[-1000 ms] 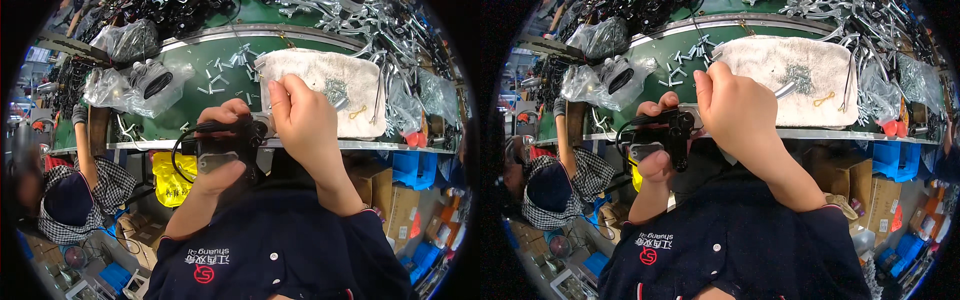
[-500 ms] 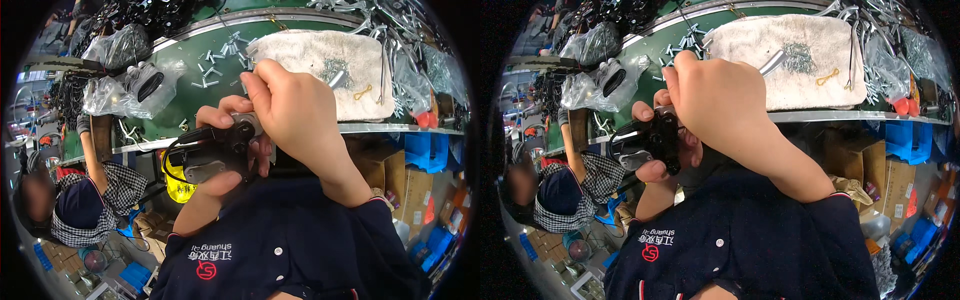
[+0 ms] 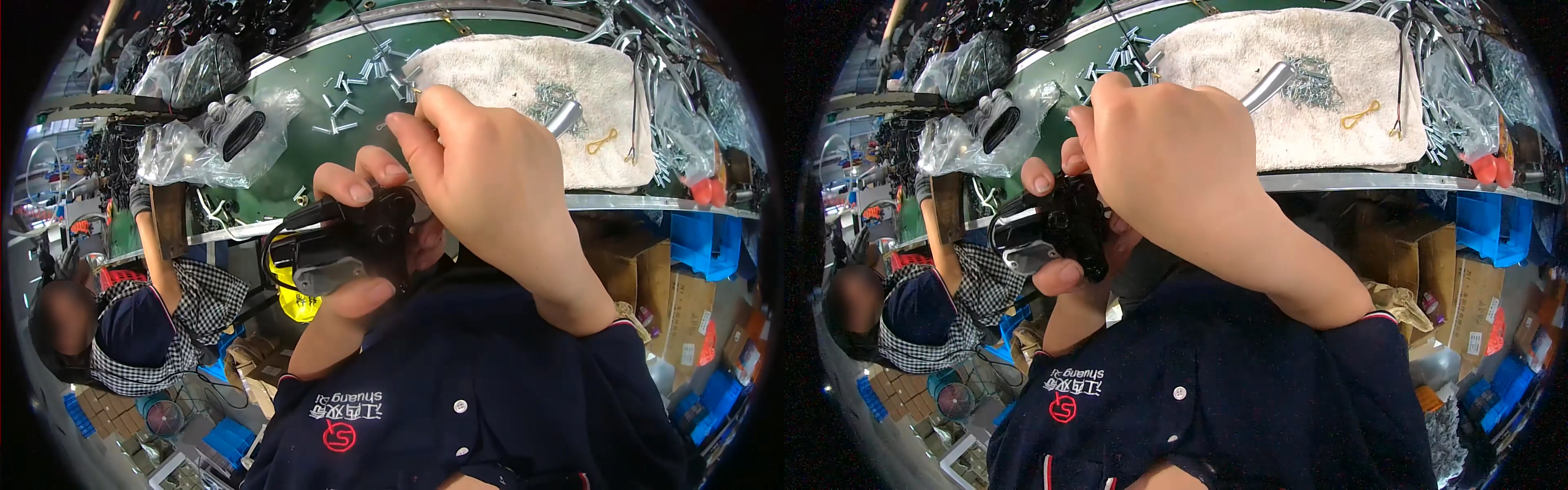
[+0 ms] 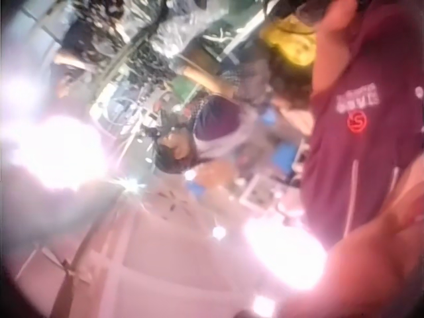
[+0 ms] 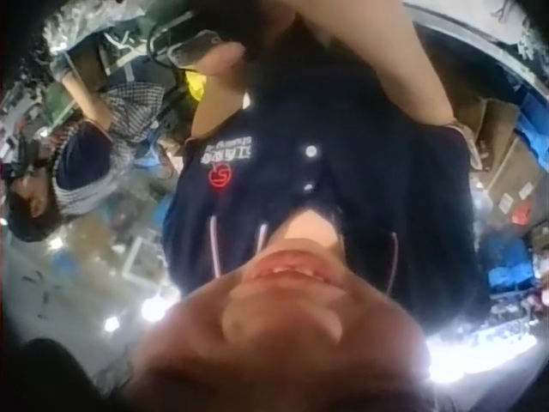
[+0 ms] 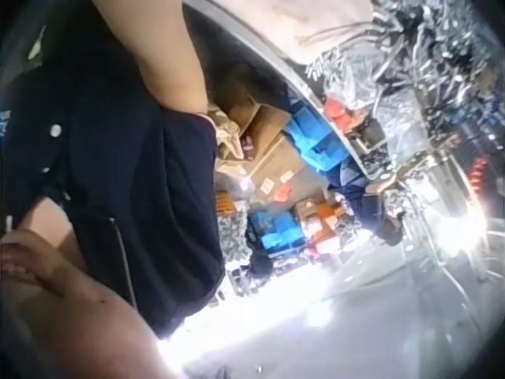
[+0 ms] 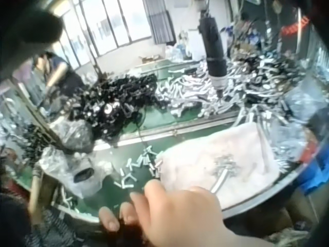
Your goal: The person assembles brake levers by attaching a silver lever to a black mount, inserting a pin through the hinge, and securing it with a small clip by hand.
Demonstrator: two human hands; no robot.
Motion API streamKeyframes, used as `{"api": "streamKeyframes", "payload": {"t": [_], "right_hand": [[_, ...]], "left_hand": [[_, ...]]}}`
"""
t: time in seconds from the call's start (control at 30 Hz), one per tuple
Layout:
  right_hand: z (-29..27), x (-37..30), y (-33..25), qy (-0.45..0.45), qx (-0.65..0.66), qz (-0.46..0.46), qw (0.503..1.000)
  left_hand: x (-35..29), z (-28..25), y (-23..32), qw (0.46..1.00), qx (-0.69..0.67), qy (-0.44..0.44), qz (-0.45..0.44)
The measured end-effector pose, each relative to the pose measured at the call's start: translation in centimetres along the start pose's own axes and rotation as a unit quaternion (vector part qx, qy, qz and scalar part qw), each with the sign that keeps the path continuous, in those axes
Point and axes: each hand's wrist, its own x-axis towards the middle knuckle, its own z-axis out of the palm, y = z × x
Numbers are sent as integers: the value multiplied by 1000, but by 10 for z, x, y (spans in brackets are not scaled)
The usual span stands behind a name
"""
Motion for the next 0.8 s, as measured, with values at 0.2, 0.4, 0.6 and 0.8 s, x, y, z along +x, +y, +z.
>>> {"api": "streamKeyframes", "payload": {"t": [0.2, 0.4, 0.6, 0.8], "right_hand": [[-2, 1, -2, 3, 7, 5, 1000], [2, 2, -5, 12, -15, 14, 1000], [4, 4, -2, 27, -70, -13, 997], [8, 5, -2, 43, -73, -12, 996]], "left_hand": [[0, -2, 0, 1000, 23, -4, -5], [-2, 1, -3, 997, -64, 26, -21], [-5, -1, -9, 998, -43, 39, -7], [-2, 5, -13, 999, 6, 25, 22]]}}
